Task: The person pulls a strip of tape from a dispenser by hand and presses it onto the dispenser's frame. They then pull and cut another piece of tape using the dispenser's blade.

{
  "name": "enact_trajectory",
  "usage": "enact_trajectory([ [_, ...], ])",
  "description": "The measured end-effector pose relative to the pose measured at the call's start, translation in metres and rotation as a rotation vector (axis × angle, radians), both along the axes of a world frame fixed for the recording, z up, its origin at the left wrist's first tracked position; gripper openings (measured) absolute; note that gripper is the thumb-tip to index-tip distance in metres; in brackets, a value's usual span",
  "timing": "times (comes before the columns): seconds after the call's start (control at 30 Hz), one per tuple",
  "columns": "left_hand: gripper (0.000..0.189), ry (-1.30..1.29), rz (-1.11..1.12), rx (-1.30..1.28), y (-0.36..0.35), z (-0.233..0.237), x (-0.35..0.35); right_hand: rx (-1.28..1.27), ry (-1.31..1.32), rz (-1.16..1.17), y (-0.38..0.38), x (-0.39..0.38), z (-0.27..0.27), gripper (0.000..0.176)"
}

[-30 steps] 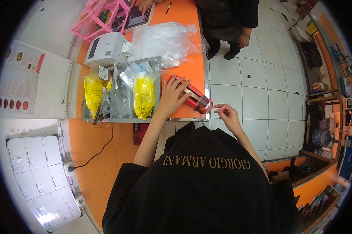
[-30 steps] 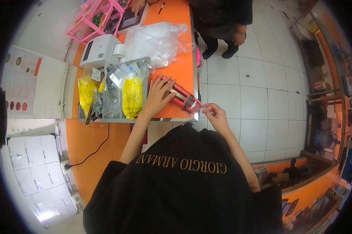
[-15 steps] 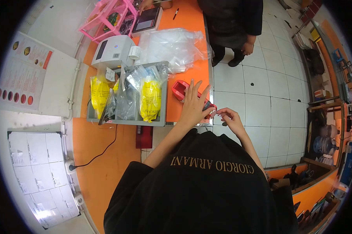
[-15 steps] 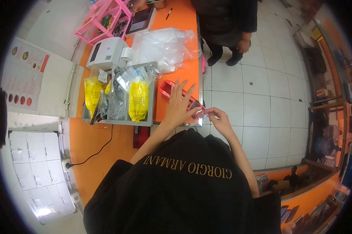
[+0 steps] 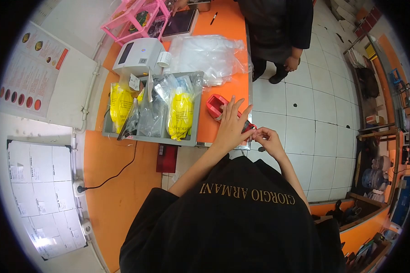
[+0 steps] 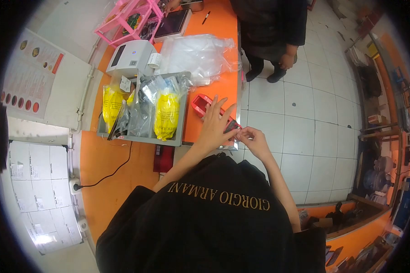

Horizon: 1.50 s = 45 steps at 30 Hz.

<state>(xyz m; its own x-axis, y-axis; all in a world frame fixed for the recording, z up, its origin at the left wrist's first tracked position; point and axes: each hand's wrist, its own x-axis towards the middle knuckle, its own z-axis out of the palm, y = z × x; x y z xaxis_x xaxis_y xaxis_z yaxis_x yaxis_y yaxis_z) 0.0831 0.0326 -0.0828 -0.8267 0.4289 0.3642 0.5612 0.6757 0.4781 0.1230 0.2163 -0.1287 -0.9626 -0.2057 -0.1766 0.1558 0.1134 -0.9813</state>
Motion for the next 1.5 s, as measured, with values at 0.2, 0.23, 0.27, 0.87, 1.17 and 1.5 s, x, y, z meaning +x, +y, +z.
enact_trajectory([
  [0.2, 0.056, -0.015, -0.378, -0.059, -0.014, 0.011, -0.012, -0.028, -0.019, -0.075, -0.004, 0.004, -0.004, 0.012],
  [0.23, 0.056, -0.018, -0.379, -0.058, -0.014, 0.01, -0.014, -0.048, -0.026, -0.105, -0.005, 0.004, -0.005, 0.013],
  [0.27, 0.051, -0.025, -0.424, -0.121, -0.012, 0.01, -0.017, -0.047, -0.027, -0.107, -0.005, 0.004, -0.005, 0.013],
  [0.87, 0.038, -0.004, -0.51, -0.149, -0.009, -0.008, -0.024, 0.427, 0.214, -0.214, -0.016, 0.011, 0.028, 0.011],
  [1.17, 0.038, -0.05, -0.513, -0.156, -0.01, -0.004, -0.023, 0.799, 0.172, -0.268, 0.015, 0.017, -0.011, 0.014],
  [1.5, 0.033, -0.164, -0.408, 0.329, -0.068, -0.005, 0.033, 0.373, 0.204, -0.359, -0.052, 0.048, 0.056, 0.013],
])
